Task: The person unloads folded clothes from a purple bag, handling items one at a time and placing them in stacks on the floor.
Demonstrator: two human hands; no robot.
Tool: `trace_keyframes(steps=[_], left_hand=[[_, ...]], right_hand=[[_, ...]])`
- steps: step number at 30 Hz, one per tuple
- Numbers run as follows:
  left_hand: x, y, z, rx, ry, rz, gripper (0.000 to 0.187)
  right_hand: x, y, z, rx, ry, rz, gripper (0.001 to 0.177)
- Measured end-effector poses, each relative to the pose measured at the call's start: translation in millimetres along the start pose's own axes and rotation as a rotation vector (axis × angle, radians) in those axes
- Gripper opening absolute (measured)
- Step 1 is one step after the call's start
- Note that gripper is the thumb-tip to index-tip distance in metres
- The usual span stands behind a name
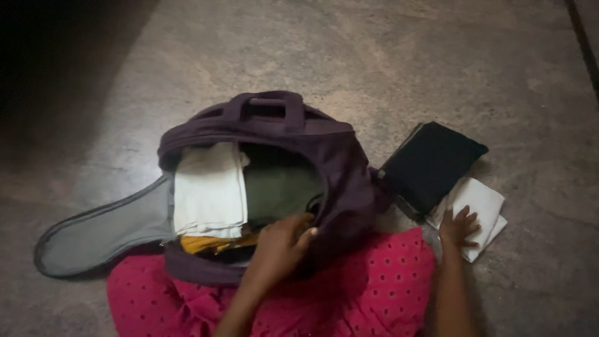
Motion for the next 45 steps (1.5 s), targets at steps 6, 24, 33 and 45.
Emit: trace_keyframes(steps=[6, 24, 33, 45], left_hand=[[3, -3, 5, 0.153, 0.063, 0.014, 0.034], [-123, -279, 128, -0.067, 0.308, 0.556, 0.050], [-98, -283, 112, -0.200, 0.581, 0.625, 0.048], [-85, -285, 94, -0.159, 0.510, 0.650, 0.061]], right_hand=[[16, -84, -5, -0.211, 0.123, 0.222, 0.082], [308, -359, -55, -0.081, -0.360, 1.230, 0.091], [307, -337, -96, 0.119, -0.729, 1.234, 0.092], [327, -319, -90, 0.380, -0.771, 1.306, 0.083]])
Point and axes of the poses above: each hand's wrist, its own x-axis away from the middle knuckle, its own z-axis out of the back of the hand, y = z × x, the point moved 3 cm from there along -x, towards the middle knuckle, and after that the axes turned 5 degrees about z, right-handed, at the moved point
